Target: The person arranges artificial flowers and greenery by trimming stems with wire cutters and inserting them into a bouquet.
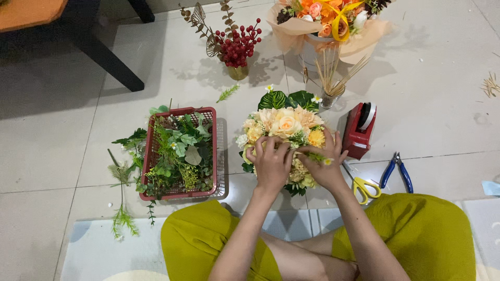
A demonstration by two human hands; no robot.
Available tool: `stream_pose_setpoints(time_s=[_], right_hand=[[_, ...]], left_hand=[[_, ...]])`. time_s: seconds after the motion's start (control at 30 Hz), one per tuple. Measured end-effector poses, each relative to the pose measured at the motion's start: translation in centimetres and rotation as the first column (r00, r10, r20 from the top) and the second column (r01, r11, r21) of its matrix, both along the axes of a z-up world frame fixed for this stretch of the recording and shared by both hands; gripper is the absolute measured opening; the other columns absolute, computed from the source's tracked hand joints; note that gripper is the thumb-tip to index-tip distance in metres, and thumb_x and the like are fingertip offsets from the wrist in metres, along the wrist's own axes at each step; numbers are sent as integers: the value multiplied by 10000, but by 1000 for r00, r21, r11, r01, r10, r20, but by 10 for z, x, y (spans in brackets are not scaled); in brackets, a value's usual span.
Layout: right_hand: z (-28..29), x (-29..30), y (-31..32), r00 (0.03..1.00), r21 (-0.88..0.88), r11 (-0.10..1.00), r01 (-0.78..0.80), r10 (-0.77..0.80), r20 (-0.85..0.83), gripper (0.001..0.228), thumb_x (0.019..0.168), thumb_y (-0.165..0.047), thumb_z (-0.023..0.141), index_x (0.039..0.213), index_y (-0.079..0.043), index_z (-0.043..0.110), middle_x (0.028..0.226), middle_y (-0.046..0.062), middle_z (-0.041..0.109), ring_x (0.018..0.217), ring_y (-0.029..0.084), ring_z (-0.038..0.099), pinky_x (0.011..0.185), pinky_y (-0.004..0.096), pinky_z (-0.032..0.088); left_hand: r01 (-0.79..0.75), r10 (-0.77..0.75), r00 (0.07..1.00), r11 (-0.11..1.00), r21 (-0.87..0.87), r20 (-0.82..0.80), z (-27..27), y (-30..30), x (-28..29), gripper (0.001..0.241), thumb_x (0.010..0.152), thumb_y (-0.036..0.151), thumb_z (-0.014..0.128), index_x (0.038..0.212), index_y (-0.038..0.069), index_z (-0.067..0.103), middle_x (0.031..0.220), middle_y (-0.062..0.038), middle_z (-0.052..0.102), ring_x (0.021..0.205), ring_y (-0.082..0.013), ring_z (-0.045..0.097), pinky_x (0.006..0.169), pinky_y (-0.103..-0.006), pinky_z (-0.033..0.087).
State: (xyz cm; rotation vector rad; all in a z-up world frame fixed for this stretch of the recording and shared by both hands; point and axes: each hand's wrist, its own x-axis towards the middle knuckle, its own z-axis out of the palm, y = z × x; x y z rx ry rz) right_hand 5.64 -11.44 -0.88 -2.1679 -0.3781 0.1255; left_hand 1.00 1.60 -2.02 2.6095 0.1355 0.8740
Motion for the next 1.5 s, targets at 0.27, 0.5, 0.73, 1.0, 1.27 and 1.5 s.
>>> stream_pose_setpoints(time_s=[0.27, 0.5, 0.73, 1.0, 1.27, 1.5], right_hand=[[-1, 3, -10, 996, 17, 998, -68, 67, 59, 128, 720, -268, 638, 801, -184, 691, 1402, 181, 218, 1300, 465, -6, 877, 743, -51], [-14, 12, -32, 983, 50, 995, 81, -88, 163, 438, 647, -315, 747, 1000, -128, 568, 1041, 125, 488, 1053, 323, 416, 894, 502, 261], [11, -8, -13, 990, 461, 879, 117, -68, -122, 212, 736, -101, 713, 924, -22, 655, 775, 135, 635, 733, 168, 605, 701, 308, 506], [-13, -1, -40, 987, 434, 901, 18, -85, 136, 308, 705, 5, 656, 1010, -25, 618, 868, 96, 568, 729, 149, 526, 641, 234, 433], [-39, -1, -39, 909, 335, 941, -50, -96, 407, 260, 725, 9, 551, 980, -9, 602, 1005, 152, 541, 991, 318, 511, 868, 415, 389], [-34, -12, -37, 759, 551, 622, 557, -112, -641, 654, 885, -511, 228, 1411, -152, 81, 1366, 263, 223, 1213, 449, 249, 994, 560, 163]], left_hand=[[100, -99, 995, 992, -73, 8, 10, -3, 2, 139, 798, 291, 633, 803, 153, 648, 845, -4, 458, 1017, -269, 398, 786, -518, 210], [138, -143, 990, 967, -216, -9, 32, 11, -17, 363, 790, 436, 588, 988, 134, 626, 973, -88, 487, 1075, -321, 374, 868, -569, 185], [266, -273, 961, 958, -111, -47, 29, 3, -25, 214, 804, 363, 581, 889, 182, 660, 1110, -68, 489, 1196, -334, 328, 911, -561, 150], [44, -44, 999, 956, -291, 9, 27, 22, -26, 451, 797, 472, 491, 1115, 157, 540, 1157, -135, 469, 1152, -332, 359, 946, -592, 162], [-273, 250, 954, 499, -823, -165, -3, 68, -20, 578, 827, 527, 412, 1255, 138, 419, 1299, -176, 339, 1231, -353, 294, 1005, -578, 149], [-157, 91, 972, -436, -886, -217, -116, 100, 1, 838, 780, 724, 303, 1410, 198, 134, 1406, -221, 163, 1276, -453, 191, 1011, -546, 105]])
